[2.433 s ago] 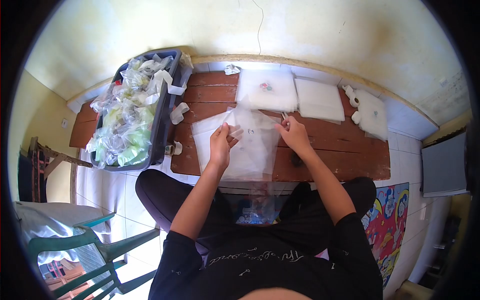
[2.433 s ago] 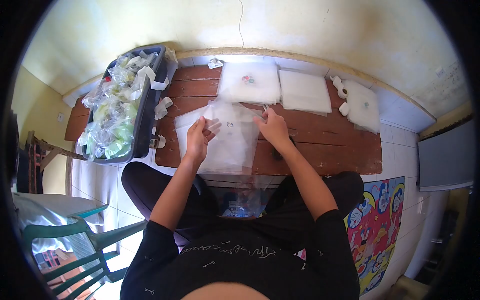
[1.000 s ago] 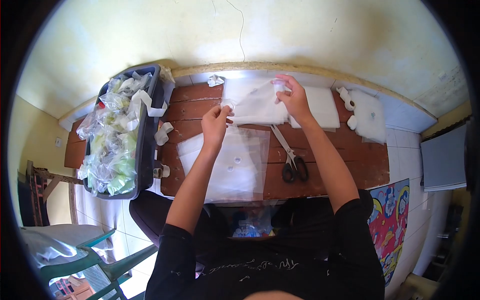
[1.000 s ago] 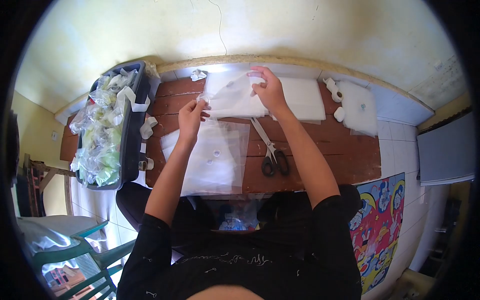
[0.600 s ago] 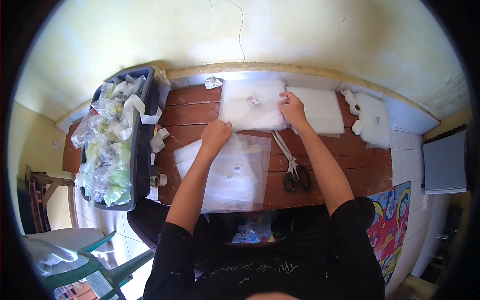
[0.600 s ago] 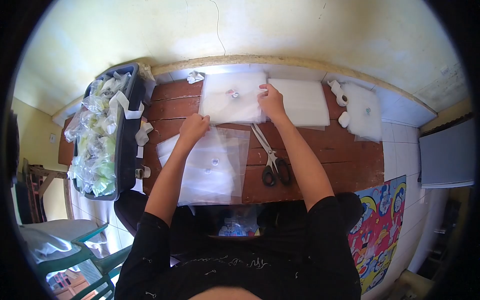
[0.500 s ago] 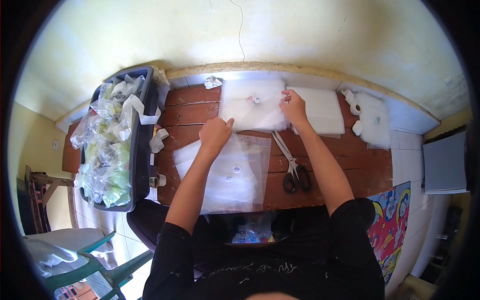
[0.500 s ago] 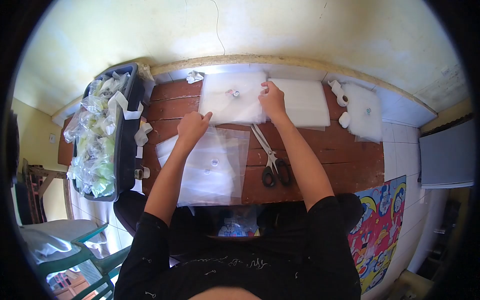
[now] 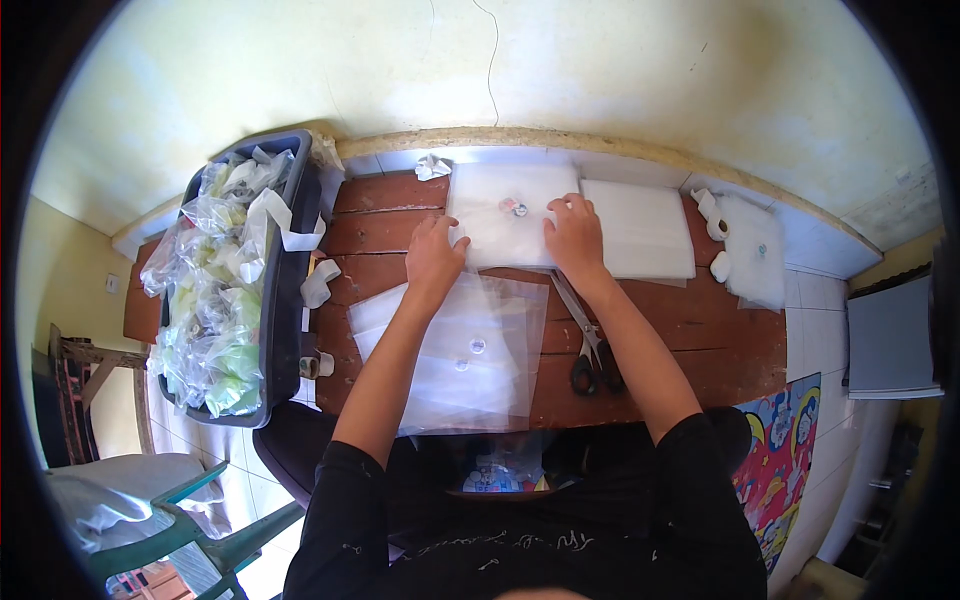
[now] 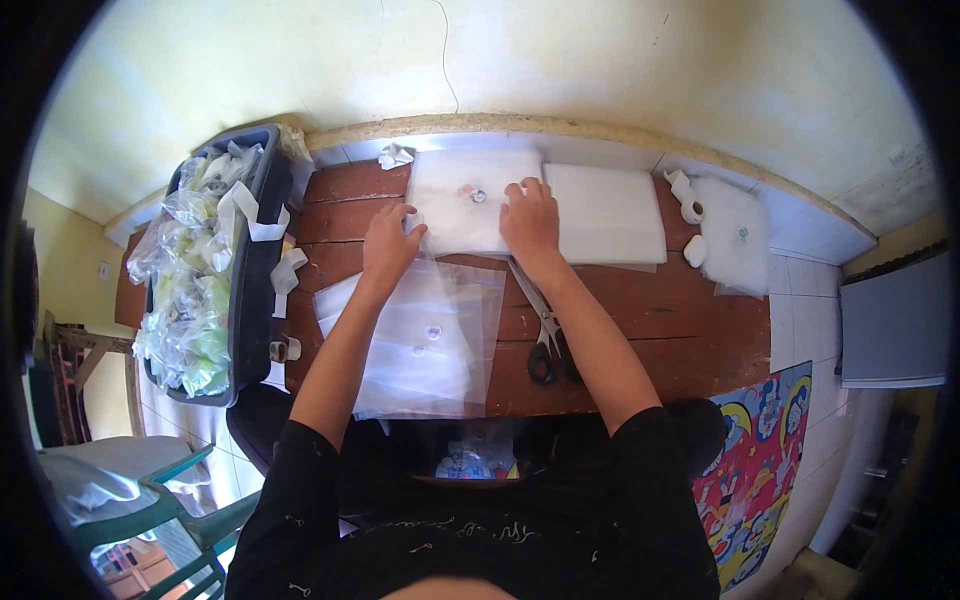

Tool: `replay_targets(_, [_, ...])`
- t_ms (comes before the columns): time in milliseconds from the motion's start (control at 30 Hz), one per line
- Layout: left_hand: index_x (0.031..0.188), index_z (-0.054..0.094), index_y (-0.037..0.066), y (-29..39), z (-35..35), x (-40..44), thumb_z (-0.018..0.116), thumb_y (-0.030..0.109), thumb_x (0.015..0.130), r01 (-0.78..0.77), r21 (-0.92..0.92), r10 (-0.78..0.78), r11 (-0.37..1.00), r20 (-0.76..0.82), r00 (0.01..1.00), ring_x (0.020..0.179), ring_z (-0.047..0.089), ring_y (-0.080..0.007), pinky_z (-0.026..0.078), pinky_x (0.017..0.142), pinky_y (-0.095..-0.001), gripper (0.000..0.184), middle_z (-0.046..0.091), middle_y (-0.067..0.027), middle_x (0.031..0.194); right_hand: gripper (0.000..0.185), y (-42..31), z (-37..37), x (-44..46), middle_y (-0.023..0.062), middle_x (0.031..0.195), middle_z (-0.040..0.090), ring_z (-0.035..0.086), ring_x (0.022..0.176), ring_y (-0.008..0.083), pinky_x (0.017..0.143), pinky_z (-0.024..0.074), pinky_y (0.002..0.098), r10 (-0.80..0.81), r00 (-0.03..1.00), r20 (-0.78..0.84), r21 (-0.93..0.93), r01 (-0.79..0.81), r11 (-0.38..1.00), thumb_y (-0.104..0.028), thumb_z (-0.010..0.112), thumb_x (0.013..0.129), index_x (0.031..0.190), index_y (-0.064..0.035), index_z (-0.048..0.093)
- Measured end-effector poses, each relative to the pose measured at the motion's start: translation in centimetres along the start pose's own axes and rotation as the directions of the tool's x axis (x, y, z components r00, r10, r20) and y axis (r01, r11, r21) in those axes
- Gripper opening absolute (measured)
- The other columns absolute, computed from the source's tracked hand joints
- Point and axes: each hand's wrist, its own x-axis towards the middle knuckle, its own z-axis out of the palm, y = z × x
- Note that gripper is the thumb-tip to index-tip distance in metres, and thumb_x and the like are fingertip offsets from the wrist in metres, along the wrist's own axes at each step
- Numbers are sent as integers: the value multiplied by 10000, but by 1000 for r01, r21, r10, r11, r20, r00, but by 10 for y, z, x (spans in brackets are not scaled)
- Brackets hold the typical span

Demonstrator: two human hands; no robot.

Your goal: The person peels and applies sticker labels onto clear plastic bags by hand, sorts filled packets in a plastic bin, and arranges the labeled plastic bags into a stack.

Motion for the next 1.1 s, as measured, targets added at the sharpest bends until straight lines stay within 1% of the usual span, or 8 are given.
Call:
replay_targets(267, [1065,648,48,-8,-22,-3,721,169,811,23,-159,-45,987,-138,989,1023,591,-348,473,882,-435,291,645,-146,1023,162,-71,27,12,160,940,623,599,933,351,830,509,429,-133,991,11,404,118,907,-63,643,797,957,-37,655])
replay_targets(367, [1099,632,31,-24,-46,-19,722,152,811,-28,-133,-16,991,-315,949,1048,572,-349,454,903,-435,325,633,-158,1051,161,-104,43,12,173,910,625,603,921,363,802,514,441,-269,963,-4,524,231,820,-49,637,795,953,-20,643])
replay_targets(433, [1156,600,8,-35,-59,-41,730,133,808,75,-144,-141,987,-527,838,1082,557,-348,427,960,-432,392,611,-172,1108,199,-135,51,9,166,911,607,602,917,361,766,521,440,-397,917,45,603,292,743,-45,636,789,984,-21,605])
replay_targets(533, [1238,530,2,-57,-70,-73,723,123,816,234,-32,-205,972,-609,766,1189,473,-383,355,1030,-469,481,541,-194,1233,323,-188,61,-3,151,1000,598,604,952,362,780,520,432,-489,866,106,632,321,706,-34,667,772,1086,-33,592])
replay_targets(733, [1337,424,-15,-101,-87,-93,670,151,864,343,-111,-339,933,-596,728,1241,426,-437,331,1050,-509,558,475,-241,1324,403,-264,87,-13,129,1087,553,593,990,344,806,525,432,-564,825,21,659,413,629,-57,650,773,1168,-72,570])
replay_targets(800, [1369,402,-17,-103,-88,-87,626,162,899,341,-275,-436,899,-492,753,1280,403,-435,311,1077,-503,551,443,-253,1371,395,-272,97,-15,134,1067,569,593,990,343,808,526,426,-590,806,41,647,429,631,-71,642,779,1169,-70,583])
replay_targets(933, [1333,463,-36,-116,-80,-81,571,138,929,376,-469,-566,799,-376,734,1175,548,-381,420,1006,-437,452,550,-255,1280,309,-271,119,-8,177,957,632,622,929,360,783,530,421,-699,712,72,665,488,566,-94,622,792,1094,-31,648])
replay_targets(1100, [1272,534,-41,-100,-67,-56,562,114,934,223,-614,-473,757,-280,835,1091,619,-316,484,920,-378,373,614,-231,1206,189,-242,111,7,217,846,653,644,829,391,739,533,445,-575,817,42,765,344,545,-54,619,752,924,-13,685])
